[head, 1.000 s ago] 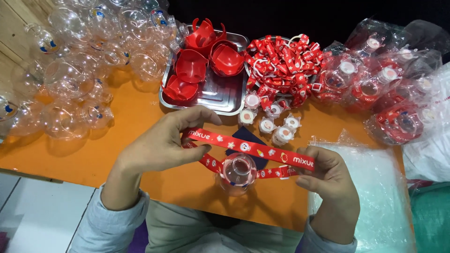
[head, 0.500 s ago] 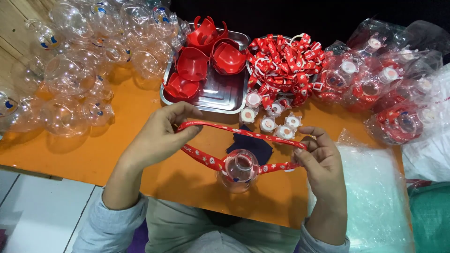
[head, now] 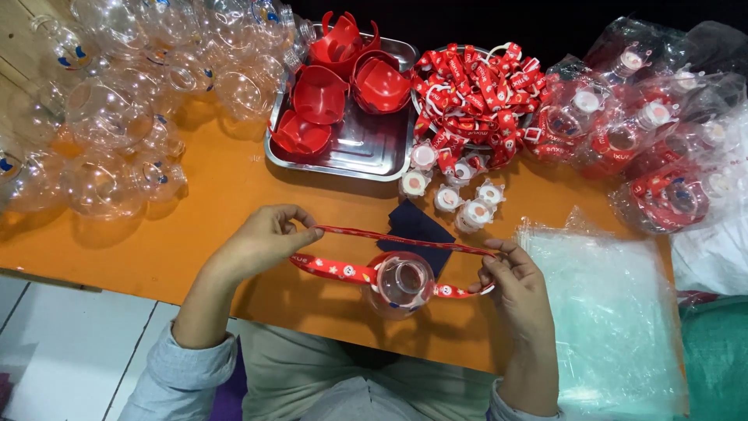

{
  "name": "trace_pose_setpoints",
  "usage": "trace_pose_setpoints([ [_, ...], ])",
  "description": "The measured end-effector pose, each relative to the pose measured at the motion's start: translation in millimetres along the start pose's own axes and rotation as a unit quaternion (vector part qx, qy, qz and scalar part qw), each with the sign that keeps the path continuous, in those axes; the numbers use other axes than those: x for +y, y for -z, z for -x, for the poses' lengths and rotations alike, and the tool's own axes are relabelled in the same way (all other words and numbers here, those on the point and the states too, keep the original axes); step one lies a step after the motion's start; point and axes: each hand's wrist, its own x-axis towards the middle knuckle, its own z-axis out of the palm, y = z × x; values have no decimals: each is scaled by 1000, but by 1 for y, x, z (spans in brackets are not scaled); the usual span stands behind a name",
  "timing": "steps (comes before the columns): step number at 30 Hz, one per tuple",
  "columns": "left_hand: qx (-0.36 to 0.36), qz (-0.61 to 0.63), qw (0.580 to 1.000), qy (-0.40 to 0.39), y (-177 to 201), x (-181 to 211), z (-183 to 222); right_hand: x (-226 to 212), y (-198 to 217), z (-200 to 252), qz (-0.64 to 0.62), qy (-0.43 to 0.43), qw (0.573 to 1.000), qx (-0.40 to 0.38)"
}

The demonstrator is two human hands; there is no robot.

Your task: Assembling a plastic bottle by cleaning it, attaching a red base, and adding a red carrying strap.

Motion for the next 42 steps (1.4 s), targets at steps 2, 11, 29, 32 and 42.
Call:
trace_pose_setpoints([
  [2,-7,-6,1000,9,-1,-5,0,3,4,5,0,-3,1000,13],
  [11,-46,29,991,121,-12,-25,31,-7,-19,62,134,-109,975,141],
  [29,-175,329,923,95,-143,-91,64,56,-70,103,-38,-64,997,6],
  [32,-160,332,925,91,-145,-89,67,57,-72,103,-10,-27,1000,-8],
  [42,-162,437,883,61,-152,-94,68,61,-91,107,12,11,1000,6],
])
